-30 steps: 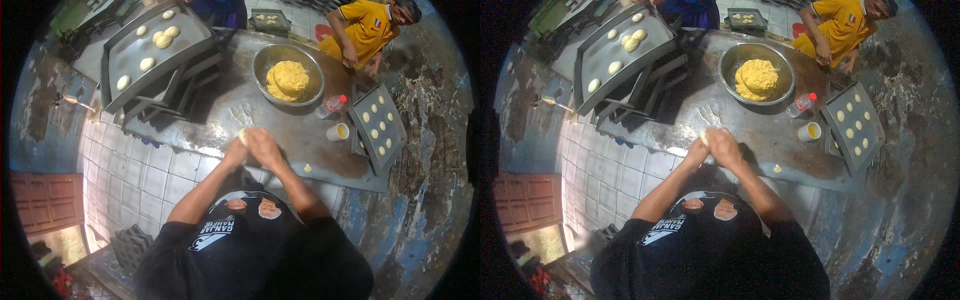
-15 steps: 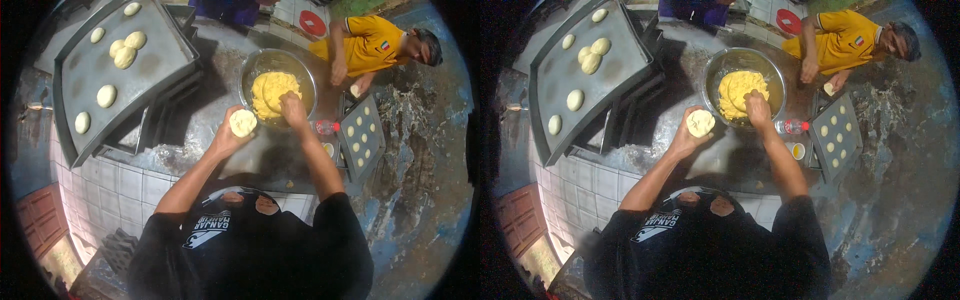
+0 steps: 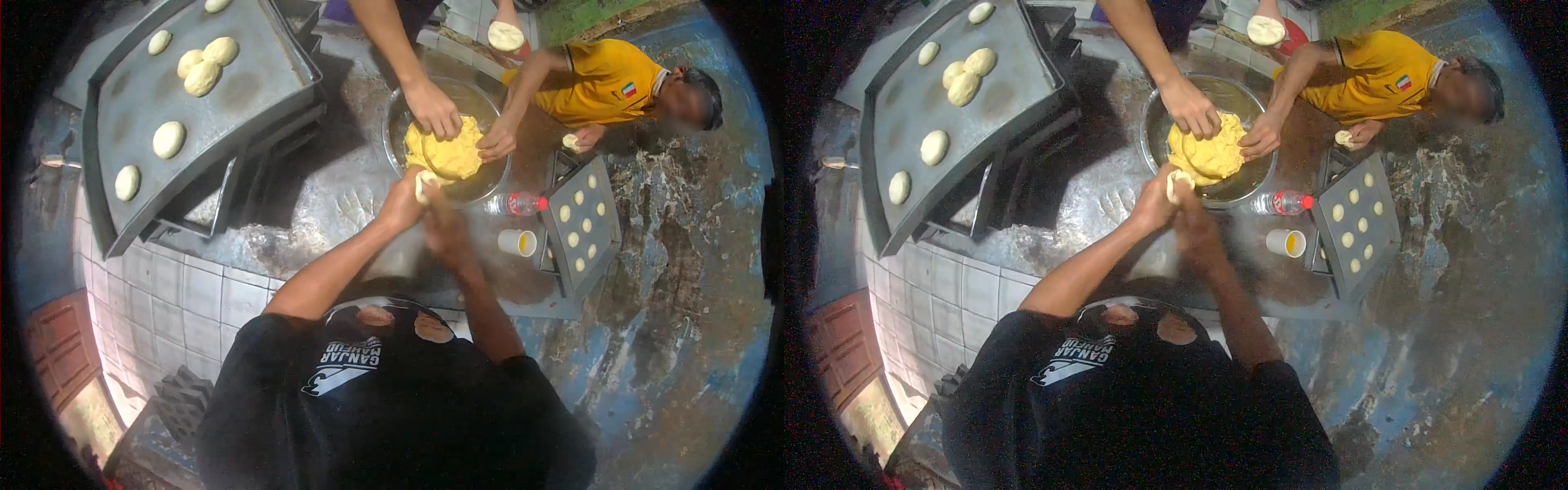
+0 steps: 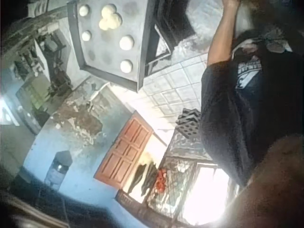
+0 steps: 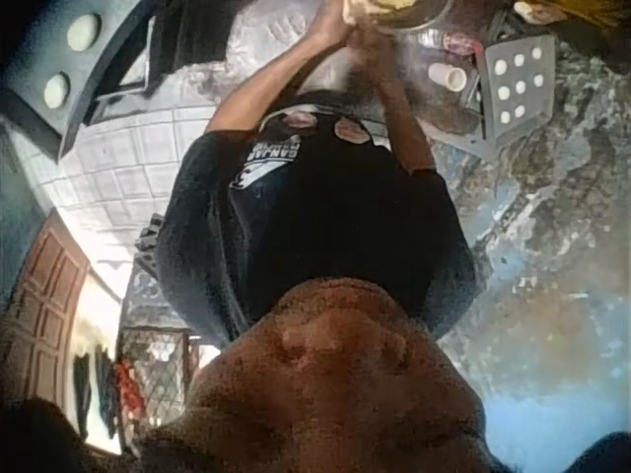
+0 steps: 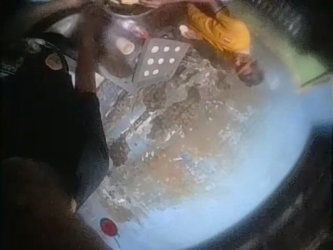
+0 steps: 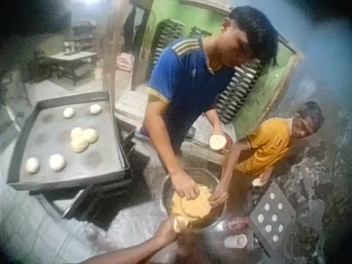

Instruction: The person fills and shapes dough balls with filling by hand, pinches them closed, and places them onto metal baking trays, also moving the trays on the table.

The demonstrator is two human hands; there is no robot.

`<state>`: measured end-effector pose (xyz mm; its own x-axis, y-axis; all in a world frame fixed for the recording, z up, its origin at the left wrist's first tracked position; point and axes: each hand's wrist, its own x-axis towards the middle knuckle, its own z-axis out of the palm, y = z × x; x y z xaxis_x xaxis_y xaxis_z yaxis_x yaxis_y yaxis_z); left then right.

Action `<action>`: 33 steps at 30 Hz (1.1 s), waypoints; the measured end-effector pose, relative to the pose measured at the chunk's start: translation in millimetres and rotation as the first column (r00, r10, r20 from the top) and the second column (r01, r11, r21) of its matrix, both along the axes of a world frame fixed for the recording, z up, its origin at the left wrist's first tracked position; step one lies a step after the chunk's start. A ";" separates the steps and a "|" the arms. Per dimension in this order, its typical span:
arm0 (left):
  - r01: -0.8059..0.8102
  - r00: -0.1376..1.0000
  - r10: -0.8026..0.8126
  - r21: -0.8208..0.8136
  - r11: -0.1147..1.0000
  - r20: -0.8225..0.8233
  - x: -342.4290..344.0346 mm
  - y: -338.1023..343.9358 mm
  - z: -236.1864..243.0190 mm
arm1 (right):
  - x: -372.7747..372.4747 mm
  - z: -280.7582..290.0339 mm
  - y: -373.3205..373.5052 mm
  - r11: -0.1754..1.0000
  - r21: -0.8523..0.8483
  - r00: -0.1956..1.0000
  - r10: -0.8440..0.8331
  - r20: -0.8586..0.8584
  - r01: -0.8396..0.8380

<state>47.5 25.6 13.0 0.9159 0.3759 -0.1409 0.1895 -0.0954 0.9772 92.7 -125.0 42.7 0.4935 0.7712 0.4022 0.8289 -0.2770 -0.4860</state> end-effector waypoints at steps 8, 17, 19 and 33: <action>0.145 0.976 -0.154 0.071 0.987 0.152 -61.7 -38.6 27.0 | -34.8 13.3 -37.0 0.942 0.116 0.746 -0.170 -0.644 0.315; 0.137 0.985 -0.173 -0.552 0.823 -0.014 -137.0 -88.7 38.3 | -138.5 22.2 -90.1 0.915 0.224 0.748 -0.115 -0.654 0.337; 0.044 0.999 -0.045 -0.398 0.916 0.008 -155.1 -110.3 38.8 | -152.4 9.4 -104.0 0.917 0.193 0.796 -0.181 -0.578 0.348; 0.289 0.939 -0.238 0.193 0.938 -0.249 -232.6 -103.0 49.1 | -164.2 61.3 -117.8 0.954 0.298 0.511 0.256 -0.820 0.001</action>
<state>-185.1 -77.4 62.1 0.9419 0.1704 -0.2894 0.3339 -0.3816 0.8619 -71.5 -242.8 104.0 0.5985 0.8008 0.0214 0.0058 0.0224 -0.9997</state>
